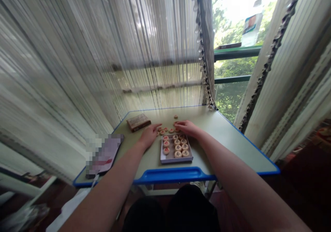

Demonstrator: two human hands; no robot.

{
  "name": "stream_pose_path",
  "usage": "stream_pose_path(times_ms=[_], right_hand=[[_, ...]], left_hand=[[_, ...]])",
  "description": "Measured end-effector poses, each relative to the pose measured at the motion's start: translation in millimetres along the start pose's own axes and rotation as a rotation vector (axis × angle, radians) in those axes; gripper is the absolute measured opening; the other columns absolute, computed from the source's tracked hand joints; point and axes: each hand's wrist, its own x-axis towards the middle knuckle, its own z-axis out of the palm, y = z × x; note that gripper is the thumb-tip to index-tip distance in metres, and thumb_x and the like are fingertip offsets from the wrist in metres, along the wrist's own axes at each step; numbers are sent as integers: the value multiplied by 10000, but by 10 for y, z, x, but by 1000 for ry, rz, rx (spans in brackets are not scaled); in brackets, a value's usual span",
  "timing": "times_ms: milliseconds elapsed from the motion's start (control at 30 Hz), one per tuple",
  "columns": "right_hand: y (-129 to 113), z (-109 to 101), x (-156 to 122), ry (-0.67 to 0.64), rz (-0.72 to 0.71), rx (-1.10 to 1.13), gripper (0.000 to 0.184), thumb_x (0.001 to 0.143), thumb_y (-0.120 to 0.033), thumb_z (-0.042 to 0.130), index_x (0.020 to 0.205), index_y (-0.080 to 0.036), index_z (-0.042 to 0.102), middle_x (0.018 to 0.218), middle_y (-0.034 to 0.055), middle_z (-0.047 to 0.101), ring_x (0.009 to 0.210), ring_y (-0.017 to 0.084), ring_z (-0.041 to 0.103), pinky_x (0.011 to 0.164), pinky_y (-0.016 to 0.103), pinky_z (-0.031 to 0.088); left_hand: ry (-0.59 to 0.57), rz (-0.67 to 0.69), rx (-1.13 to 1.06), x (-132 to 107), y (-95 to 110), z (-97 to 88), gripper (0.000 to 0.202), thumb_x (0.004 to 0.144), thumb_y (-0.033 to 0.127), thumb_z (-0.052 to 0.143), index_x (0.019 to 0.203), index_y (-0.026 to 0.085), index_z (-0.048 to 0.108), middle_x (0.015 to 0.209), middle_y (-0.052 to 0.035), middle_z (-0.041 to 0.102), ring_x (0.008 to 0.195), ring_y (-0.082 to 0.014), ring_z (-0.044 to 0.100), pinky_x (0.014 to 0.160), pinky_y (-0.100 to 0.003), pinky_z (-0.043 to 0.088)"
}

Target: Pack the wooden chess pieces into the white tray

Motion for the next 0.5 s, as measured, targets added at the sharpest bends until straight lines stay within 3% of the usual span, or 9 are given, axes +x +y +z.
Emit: stream_pose_path(times_ms=[100,300,500], right_hand=[[2,-35,-16,29,114,49,396,772,-438,549,1004,-147,683,1013,88,684,939,212,618,860,321,463],[-30,-129,-49,150,214,-117,252,712,-239,590,910,-140,708,878,73,702,815,187,626,752,262,474],[-34,-186,-52,141,266,-266,275,720,-234,569,944,-158,708,815,54,701,760,180,621,708,253,472]], left_hand=[[77,-124,-7,9,-54,-53,436,755,27,405,1094,165,643,1101,-59,655,1037,-159,587,936,-255,420],[107,-213,10,-14,-90,-86,314,752,140,500,1007,158,683,982,-72,696,928,-166,626,872,-239,447],[-36,-111,112,-99,-56,-114,276,791,329,513,903,176,715,889,-75,710,822,-176,635,731,-240,453]])
